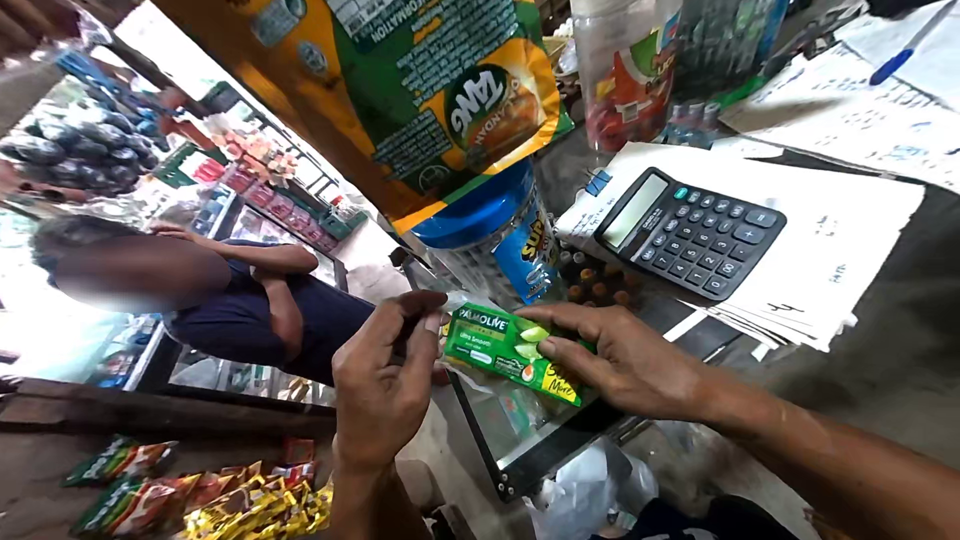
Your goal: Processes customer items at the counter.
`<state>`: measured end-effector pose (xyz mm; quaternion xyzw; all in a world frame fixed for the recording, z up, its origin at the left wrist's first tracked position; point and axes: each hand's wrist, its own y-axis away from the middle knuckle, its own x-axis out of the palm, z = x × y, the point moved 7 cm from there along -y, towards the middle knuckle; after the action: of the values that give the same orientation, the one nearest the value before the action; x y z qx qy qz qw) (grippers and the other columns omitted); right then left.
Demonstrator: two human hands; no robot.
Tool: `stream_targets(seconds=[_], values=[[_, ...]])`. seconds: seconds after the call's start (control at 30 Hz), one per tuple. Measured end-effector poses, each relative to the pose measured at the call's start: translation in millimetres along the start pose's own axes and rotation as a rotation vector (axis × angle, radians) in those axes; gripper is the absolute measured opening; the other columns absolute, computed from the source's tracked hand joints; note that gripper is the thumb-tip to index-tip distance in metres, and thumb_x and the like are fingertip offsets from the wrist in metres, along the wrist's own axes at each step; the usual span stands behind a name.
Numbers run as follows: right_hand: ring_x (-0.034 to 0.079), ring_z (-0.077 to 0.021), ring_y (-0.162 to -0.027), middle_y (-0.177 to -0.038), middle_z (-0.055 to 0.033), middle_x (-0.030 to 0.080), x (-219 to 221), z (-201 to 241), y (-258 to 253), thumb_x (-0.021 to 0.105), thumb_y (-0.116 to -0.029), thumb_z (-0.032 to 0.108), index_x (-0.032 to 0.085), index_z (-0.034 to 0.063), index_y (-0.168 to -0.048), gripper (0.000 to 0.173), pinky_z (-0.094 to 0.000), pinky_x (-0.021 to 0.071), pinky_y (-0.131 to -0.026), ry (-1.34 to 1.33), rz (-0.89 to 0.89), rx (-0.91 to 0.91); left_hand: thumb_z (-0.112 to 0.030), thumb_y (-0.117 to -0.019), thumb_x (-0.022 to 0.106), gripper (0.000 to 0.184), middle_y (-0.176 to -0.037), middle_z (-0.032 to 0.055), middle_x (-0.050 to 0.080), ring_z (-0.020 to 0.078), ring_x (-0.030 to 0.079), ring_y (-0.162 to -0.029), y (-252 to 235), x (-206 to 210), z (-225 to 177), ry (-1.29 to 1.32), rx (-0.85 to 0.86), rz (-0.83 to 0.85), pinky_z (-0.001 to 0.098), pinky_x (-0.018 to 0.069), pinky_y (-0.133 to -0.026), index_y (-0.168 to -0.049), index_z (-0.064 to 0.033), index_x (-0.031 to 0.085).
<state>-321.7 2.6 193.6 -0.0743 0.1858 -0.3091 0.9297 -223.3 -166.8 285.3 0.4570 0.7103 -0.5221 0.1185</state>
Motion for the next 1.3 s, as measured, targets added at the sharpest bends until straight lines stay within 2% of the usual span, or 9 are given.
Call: stream_targets(seconds=[0.17, 0.3, 0.43, 0.57, 0.7, 0.9, 1.0, 1.17, 1.3], values=[[0.068, -0.0125, -0.084, -0.101, -0.0082, 0.071, 15.8, 16.2, -21.1, 0.048, -0.1078, 0.020, 0.061, 0.0072, -0.136, 0.034, -0.0328, 0.0567, -0.078, 0.080, 0.062, 0.006, -0.010, -0.1005, 0.057, 0.021, -0.103, 0.0032, 0.071, 0.0034, 0.066, -0.076, -5.1, 12.4, -5.6, 0.040, 0.043, 0.034, 0.0211, 0.0591, -0.068, -0.115, 0.0015, 0.067], [0.069, -0.0181, -0.081, -0.095, -0.0110, 0.069, 19.1, 22.8, -53.2, 0.059, -0.1040, 0.019, 0.057, 0.0031, -0.128, 0.028, -0.0381, 0.0589, -0.075, 0.068, -0.051, 0.053, -0.009, -0.0999, 0.057, 0.020, -0.100, 0.0019, 0.072, 0.0029, 0.066, -0.076, -5.3, 13.8, -6.2, 0.056, 0.063, 0.038, 0.0204, 0.0590, -0.069, -0.113, 0.0014, 0.067], [0.067, -0.0135, -0.072, -0.088, -0.0087, 0.066, 25.7, 25.4, -59.7, 0.067, -0.1008, 0.028, 0.055, 0.0020, -0.124, 0.037, -0.0317, 0.0589, -0.068, -0.058, -0.059, 0.000, -0.008, -0.0994, 0.058, 0.020, -0.096, -0.0007, 0.071, 0.0027, 0.066, -0.074, -8.9, 7.8, 2.9, 0.094, 0.023, -0.018, 0.0201, 0.0587, -0.067, -0.117, 0.0005, 0.065], [0.067, -0.0040, -0.077, -0.101, -0.0036, 0.070, 21.9, 6.2, -40.7, 0.072, -0.0970, 0.021, 0.064, 0.0051, -0.125, 0.034, -0.0197, 0.0576, -0.069, -0.176, 0.102, 0.054, -0.006, -0.0992, 0.059, 0.020, -0.100, -0.0017, 0.071, 0.0032, 0.068, -0.078, -7.2, -0.6, 14.0, 0.141, 0.003, -0.083, 0.0209, 0.0601, -0.069, -0.118, -0.0002, 0.064], [0.061, -0.0034, -0.062, -0.085, -0.0025, 0.067, 21.3, -0.8, -44.6, 0.067, -0.1004, 0.015, 0.067, 0.0036, -0.120, 0.022, -0.0177, 0.0529, -0.055, -0.221, 0.055, 0.095, -0.005, -0.0982, 0.059, 0.020, -0.101, -0.0031, 0.072, 0.0032, 0.068, -0.077, -6.8, 4.1, 12.3, 0.175, 0.026, -0.072, 0.0217, 0.0605, -0.069, -0.117, -0.0018, 0.065], [0.063, -0.0139, -0.072, -0.085, -0.0082, 0.064, 27.5, 13.6, -70.2, 0.070, -0.0941, 0.004, 0.067, 0.0016, -0.105, 0.012, -0.0301, 0.0553, -0.065, -0.120, -0.254, 0.081, -0.008, -0.0992, 0.059, 0.019, -0.097, -0.0023, 0.072, 0.0023, 0.066, -0.074, -8.4, 16.6, 6.0, 0.172, 0.080, -0.018, 0.0209, 0.0589, -0.068, -0.116, -0.0019, 0.066], [0.067, -0.0118, -0.073, -0.088, -0.0073, 0.068, 32.2, 12.9, -69.3, 0.075, -0.0938, 0.011, 0.065, 0.0025, -0.105, 0.017, -0.0283, 0.0584, -0.067, -0.145, -0.231, 0.026, -0.006, -0.0983, 0.060, 0.019, -0.098, -0.0040, 0.071, 0.0017, 0.066, -0.076, -9.5, 14.1, 14.4, 0.174, 0.040, -0.059, 0.0207, 0.0597, -0.068, -0.116, -0.0023, 0.065], [0.069, -0.0068, -0.079, -0.105, -0.0049, 0.070, 31.9, 5.0, -50.7, 0.078, -0.0910, 0.012, 0.062, 0.0082, -0.129, 0.041, -0.0232, 0.0602, -0.073, -0.185, -0.027, 0.018, -0.004, -0.0985, 0.060, 0.022, -0.101, -0.0058, 0.071, 0.0027, 0.067, -0.076, -6.2, 7.5, 19.0, 0.260, 0.029, -0.112, 0.0211, 0.0602, -0.067, -0.120, -0.0059, 0.064], [0.067, -0.0109, -0.083, -0.102, -0.0073, 0.070, 33.2, 13.0, -56.9, 0.080, -0.0887, 0.018, 0.066, 0.0035, -0.118, 0.036, -0.0280, 0.0585, -0.076, 0.100, -0.141, -0.124, -0.005, -0.0988, 0.059, 0.019, -0.097, -0.0028, 0.071, 0.0033, 0.066, -0.072, -4.0, 12.5, 11.0, 0.248, 0.054, -0.068, 0.0215, 0.0595, -0.066, -0.117, -0.0023, 0.065]])
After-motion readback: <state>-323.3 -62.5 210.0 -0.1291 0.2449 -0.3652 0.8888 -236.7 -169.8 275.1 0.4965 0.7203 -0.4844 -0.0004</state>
